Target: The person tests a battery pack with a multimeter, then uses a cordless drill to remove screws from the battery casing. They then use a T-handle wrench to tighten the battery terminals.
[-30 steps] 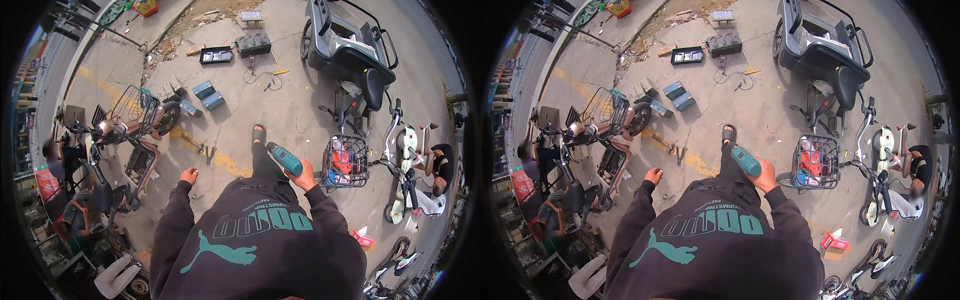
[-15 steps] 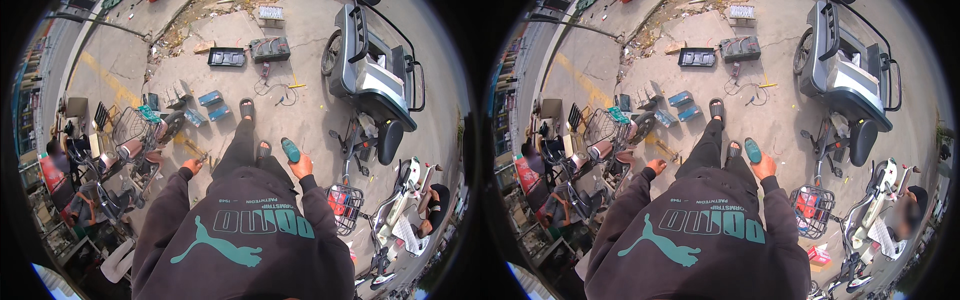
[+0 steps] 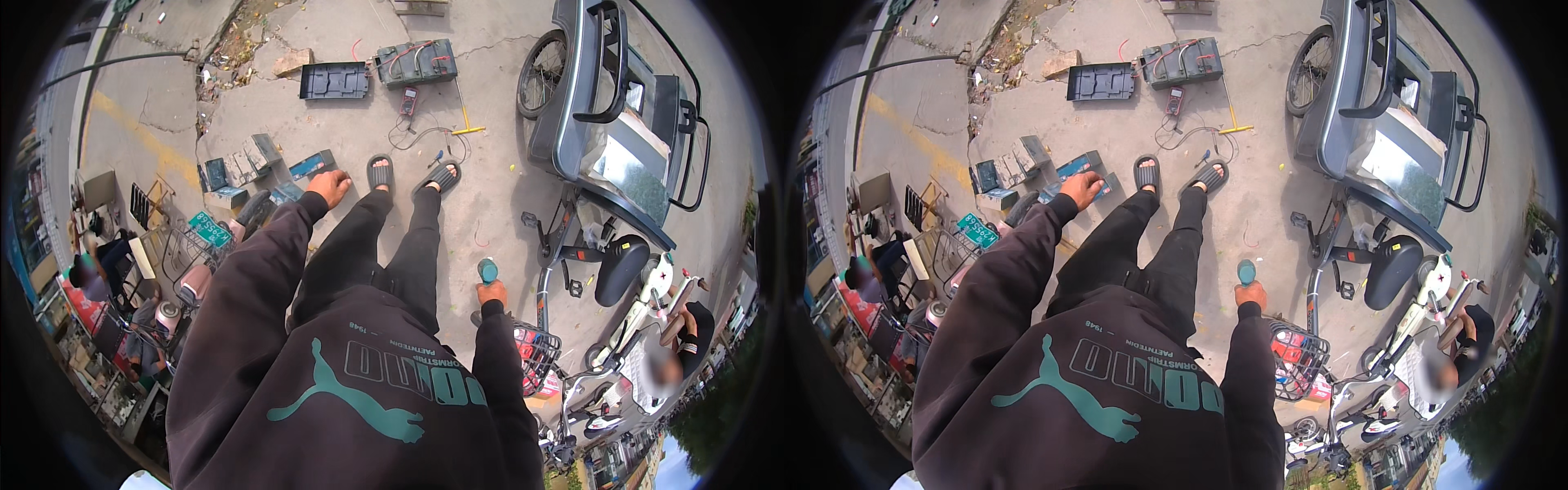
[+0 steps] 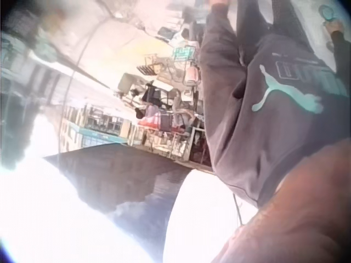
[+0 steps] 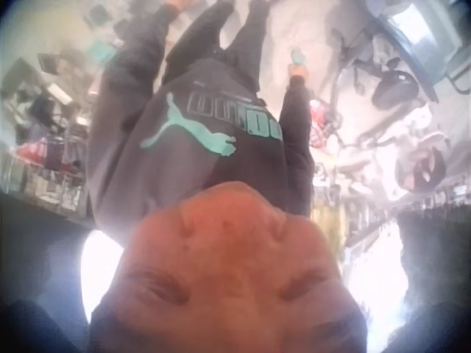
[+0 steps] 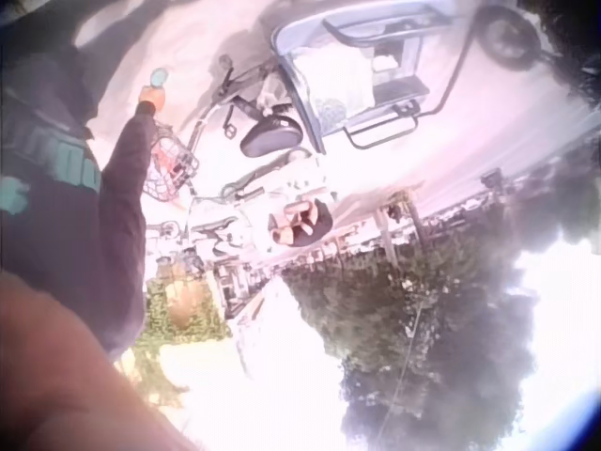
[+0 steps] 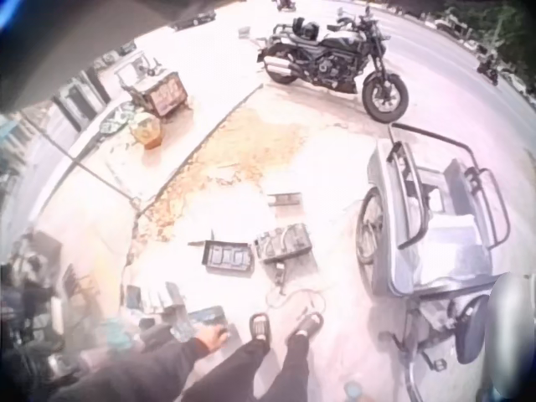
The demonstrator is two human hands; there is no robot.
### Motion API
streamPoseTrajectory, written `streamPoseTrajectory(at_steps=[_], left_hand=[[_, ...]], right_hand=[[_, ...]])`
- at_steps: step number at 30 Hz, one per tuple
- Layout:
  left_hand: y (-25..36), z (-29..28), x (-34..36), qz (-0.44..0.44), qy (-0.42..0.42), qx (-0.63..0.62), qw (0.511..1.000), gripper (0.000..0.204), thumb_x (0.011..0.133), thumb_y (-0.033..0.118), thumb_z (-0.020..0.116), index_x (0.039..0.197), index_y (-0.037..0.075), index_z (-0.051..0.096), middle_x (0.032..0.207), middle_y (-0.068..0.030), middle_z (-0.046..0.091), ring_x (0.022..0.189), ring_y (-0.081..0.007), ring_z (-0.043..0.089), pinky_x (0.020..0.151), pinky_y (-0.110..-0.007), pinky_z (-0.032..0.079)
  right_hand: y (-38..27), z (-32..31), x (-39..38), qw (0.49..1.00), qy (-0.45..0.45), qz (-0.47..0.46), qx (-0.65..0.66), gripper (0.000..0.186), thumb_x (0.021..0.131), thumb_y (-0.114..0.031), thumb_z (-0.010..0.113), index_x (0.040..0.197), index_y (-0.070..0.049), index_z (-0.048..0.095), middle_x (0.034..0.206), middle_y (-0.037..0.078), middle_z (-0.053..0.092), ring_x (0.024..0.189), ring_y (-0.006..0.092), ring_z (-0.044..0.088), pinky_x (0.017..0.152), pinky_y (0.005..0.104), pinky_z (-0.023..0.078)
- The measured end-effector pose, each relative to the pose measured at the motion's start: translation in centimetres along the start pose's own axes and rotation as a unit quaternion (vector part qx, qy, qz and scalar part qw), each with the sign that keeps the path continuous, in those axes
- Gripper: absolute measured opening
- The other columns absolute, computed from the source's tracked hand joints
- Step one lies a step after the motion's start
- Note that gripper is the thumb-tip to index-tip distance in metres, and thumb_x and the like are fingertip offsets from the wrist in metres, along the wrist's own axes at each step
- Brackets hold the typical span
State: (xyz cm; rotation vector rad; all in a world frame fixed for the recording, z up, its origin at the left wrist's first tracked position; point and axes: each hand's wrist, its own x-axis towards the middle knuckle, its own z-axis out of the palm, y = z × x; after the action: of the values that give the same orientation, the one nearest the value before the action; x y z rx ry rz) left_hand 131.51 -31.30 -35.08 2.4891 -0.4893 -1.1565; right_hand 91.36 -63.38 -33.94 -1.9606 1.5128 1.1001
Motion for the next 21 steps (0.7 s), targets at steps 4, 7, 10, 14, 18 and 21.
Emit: streamPoseTrajectory(at_steps=[4, 7, 10, 14, 18, 21], left_hand=[[2.5, 2.9, 4.6, -0.005, -0.072, -0.021, 0.997, 0.030, 0.093, 0.028, 0.060, 0.107, 0.003, 0.069, 0.102, -0.0207, 0.071, 0.097, -0.0386, 0.067, 0.086, -0.046, 0.053], [1.5, 6.9, 9.6, -0.020, -0.093, 0.001, 0.995, 0.027, 0.092, 0.025, 0.060, 0.106, 0.004, 0.070, 0.104, -0.0209, 0.070, 0.100, -0.0392, 0.066, 0.088, -0.046, 0.052], [-1.2, 11.1, 15.6, -0.033, -0.097, 0.006, 0.995, 0.025, 0.091, 0.025, 0.061, 0.103, 0.005, 0.070, 0.101, -0.0203, 0.071, 0.099, -0.0393, 0.066, 0.088, -0.047, 0.052], [-3.9, 16.9, 26.2, -0.062, -0.097, -0.015, 0.993, 0.023, 0.090, 0.018, 0.062, 0.108, 0.004, 0.066, 0.105, -0.0203, 0.069, 0.103, -0.0396, 0.064, 0.090, -0.047, 0.050], [-7.0, 20.6, 38.8, -0.013, -0.009, -0.005, 1.000, 0.023, 0.090, 0.015, 0.062, 0.109, 0.003, 0.066, 0.109, -0.0206, 0.068, 0.105, -0.0399, 0.064, 0.091, -0.046, 0.050], [-8.8, 23.1, 46.6, 0.026, 0.027, 0.023, 0.999, 0.023, 0.091, 0.014, 0.060, 0.110, 0.003, 0.066, 0.112, -0.0207, 0.066, 0.103, -0.0406, 0.064, 0.090, -0.047, 0.051]], right_hand=[[-7.0, 0.0, 8.4, 0.999, -0.021, -0.007, -0.041, 0.039, 0.074, -0.034, 0.075, 0.102, -0.006, 0.071, 0.107, 0.021, 0.071, 0.105, 0.0382, 0.066, 0.091, 0.0473, 0.052], [-11.3, 2.1, 15.6, 0.999, -0.011, -0.021, -0.043, 0.040, 0.077, -0.035, 0.075, 0.104, -0.007, 0.068, 0.106, 0.019, 0.071, 0.104, 0.0383, 0.066, 0.090, 0.0483, 0.053], [-14.8, 4.6, 21.8, 0.999, 0.007, -0.034, -0.040, 0.042, 0.078, -0.033, 0.076, 0.109, -0.007, 0.063, 0.106, 0.018, 0.071, 0.104, 0.0381, 0.066, 0.089, 0.0490, 0.052], [-18.6, 7.5, 30.8, 0.993, 0.019, -0.083, -0.079, 0.053, 0.081, -0.024, 0.077, 0.122, -0.004, 0.050, 0.112, 0.021, 0.066, 0.107, 0.0394, 0.063, 0.090, 0.0495, 0.051], [-20.1, 11.7, 41.7, 0.973, 0.056, -0.101, -0.200, 0.068, 0.085, -0.025, 0.074, 0.138, -0.001, 0.040, 0.122, 0.019, 0.060, 0.115, 0.0363, 0.058, 0.094, 0.0495, 0.048], [-20.0, 13.1, 49.2, 0.958, 0.098, -0.110, -0.248, 0.056, 0.091, -0.018, 0.061, 0.141, 0.000, 0.042, 0.118, 0.016, 0.063, 0.112, 0.0321, 0.061, 0.094, 0.0471, 0.048]])
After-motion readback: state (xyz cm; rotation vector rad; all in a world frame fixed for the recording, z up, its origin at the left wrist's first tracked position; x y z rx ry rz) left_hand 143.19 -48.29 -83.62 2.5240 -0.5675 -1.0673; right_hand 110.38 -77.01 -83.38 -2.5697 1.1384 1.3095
